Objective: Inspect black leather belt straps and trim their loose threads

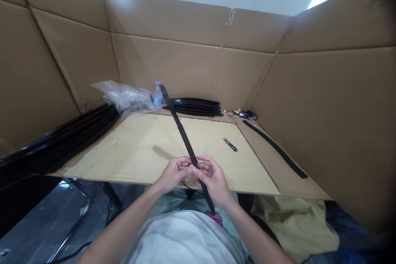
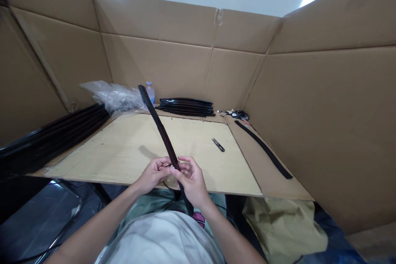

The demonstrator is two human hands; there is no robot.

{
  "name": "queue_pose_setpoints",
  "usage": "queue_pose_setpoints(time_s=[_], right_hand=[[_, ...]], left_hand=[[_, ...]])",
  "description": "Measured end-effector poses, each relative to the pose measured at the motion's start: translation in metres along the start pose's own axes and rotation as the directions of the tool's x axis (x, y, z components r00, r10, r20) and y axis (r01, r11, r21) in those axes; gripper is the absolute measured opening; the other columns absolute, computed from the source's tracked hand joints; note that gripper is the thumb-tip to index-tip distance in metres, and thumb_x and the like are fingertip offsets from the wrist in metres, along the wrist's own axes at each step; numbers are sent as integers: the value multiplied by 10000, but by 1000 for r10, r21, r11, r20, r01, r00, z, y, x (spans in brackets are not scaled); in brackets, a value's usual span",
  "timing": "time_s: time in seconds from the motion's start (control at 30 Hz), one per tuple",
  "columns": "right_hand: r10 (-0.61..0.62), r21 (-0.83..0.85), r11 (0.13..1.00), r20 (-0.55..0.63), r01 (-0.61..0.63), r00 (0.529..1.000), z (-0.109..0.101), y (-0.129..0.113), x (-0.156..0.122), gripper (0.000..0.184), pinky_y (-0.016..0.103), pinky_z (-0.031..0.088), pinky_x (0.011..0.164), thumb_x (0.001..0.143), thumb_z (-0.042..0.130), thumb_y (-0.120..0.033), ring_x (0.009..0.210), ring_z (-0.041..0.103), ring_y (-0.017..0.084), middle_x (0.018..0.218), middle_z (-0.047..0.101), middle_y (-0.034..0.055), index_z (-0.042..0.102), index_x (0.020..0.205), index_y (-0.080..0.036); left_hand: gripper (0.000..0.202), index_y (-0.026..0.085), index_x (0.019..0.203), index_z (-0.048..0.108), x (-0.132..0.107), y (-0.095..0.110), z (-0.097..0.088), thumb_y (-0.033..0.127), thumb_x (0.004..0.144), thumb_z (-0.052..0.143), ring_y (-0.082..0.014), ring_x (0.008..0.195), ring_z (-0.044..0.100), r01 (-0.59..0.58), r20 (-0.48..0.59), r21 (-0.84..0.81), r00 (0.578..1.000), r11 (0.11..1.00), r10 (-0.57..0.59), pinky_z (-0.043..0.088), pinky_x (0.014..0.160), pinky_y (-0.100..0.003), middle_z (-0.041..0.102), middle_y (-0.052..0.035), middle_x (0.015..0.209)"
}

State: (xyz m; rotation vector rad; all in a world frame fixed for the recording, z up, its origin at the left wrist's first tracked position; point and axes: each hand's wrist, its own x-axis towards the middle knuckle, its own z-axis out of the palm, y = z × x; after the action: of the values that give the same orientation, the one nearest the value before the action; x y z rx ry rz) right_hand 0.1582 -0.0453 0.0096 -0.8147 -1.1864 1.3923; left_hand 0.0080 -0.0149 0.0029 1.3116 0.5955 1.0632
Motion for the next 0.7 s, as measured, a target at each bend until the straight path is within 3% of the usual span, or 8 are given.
queue_pose_setpoints(time_s=[0.13, 0.23, 0.47, 0.7], right_hand=[[-24, -8, 1000, 19, 24, 1000, 0, 3, 0, 443, 213, 459, 444, 708, 701, -279, 553, 539, 102, 856, 585, 25, 459, 1074, -219], [-24, -12, 1000, 40, 25, 999, 1, 5, 0, 477, 212, 446, 398, 687, 716, -267, 460, 512, 76, 833, 571, 6, 450, 1081, -225], [-1, -53, 999, 96, 7, 995, 2, 8, -2, 438, 166, 353, 337, 735, 672, -294, 420, 518, 76, 731, 613, 4, 462, 1105, -190], [12, -31, 999, 123, -9, 992, 8, 5, -6, 418, 159, 307, 341, 786, 609, -338, 381, 439, 57, 648, 621, 5, 457, 1143, -180]], left_hand=[[324, 92, 966, 620, 0, 1, 3, 287, 714, 678, -118, 576, 571, -8, 26, -42, 1000, 999, 9, 481, 535, -234, 654, -88, 840], [342, 94, 992, 607, -2, 1, 4, 311, 732, 657, -141, 510, 599, 41, 69, -60, 997, 997, -37, 499, 480, -266, 663, -89, 807], [335, 87, 995, 578, -5, 2, 6, 315, 756, 633, -189, 527, 642, 90, 105, -79, 991, 993, -82, 524, 512, -303, 665, -90, 734], [285, 99, 920, 550, -6, 2, 8, 335, 772, 610, -205, 475, 635, 93, 102, -97, 991, 991, -83, 513, 453, -284, 545, 13, 502]])
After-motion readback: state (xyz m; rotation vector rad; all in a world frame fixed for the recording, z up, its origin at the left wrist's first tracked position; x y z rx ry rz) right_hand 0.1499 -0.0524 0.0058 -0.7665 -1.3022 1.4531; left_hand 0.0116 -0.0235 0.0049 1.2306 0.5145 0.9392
